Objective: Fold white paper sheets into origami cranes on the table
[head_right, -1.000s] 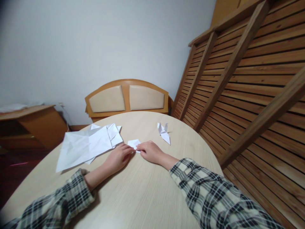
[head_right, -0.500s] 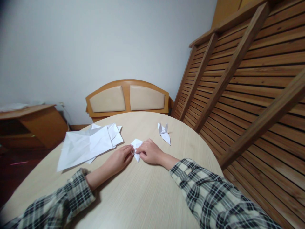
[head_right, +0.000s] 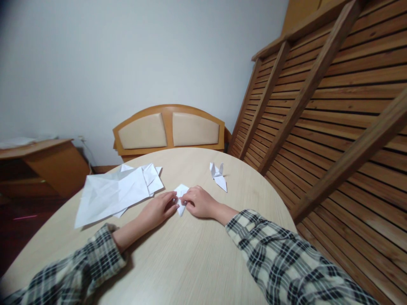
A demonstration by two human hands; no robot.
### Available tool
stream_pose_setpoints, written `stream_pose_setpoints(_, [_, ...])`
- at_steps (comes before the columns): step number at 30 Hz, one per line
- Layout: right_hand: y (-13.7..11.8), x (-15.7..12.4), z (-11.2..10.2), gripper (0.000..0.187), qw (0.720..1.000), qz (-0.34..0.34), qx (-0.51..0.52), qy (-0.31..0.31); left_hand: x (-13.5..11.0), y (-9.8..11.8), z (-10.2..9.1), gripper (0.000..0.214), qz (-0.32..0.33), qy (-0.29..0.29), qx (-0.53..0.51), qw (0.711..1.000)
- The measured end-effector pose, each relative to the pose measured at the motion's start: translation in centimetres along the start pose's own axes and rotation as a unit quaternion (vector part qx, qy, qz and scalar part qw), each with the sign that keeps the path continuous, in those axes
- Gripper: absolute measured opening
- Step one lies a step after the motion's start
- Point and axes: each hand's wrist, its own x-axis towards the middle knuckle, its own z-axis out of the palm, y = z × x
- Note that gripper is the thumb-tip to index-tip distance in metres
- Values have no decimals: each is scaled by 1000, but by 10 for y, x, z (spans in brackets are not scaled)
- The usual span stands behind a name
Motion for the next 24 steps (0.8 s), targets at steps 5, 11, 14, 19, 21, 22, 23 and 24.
stream_pose_setpoints(5, [2, 1, 0, 29, 1000, 1, 20, -4, -1, 0, -1, 13, 9, 0, 13, 1000])
stream_pose_setpoints(11, [4, 1, 1, 30, 999, -2, 46, 15, -1, -4, 2, 25, 33, 17, 38, 999])
stream_pose_setpoints(14, [4, 0, 2, 29, 998, -2, 54, 26, -1, -6, 4, 33, 40, 21, 41, 998])
stream_pose_setpoints(19, [3, 3, 4, 29, 996, 33, 66, 45, -1, -6, 4, 47, 47, 16, 25, 998])
stream_pose_setpoints(21, [5, 4, 5, 28, 994, 68, 56, 65, 0, -7, 3, 46, 58, 8, 23, 998])
stream_pose_setpoints(22, [7, 5, 6, 26, 992, 88, 40, 78, 0, -7, 2, 44, 64, 4, 24, 998])
stream_pose_setpoints(23, [8, 5, 7, 24, 990, 107, 18, 95, 0, -7, 2, 41, 70, 1, 26, 997])
stream_pose_setpoints(24, [10, 5, 7, 24, 986, 128, -2, 104, 0, -7, 1, 39, 77, -1, 26, 997])
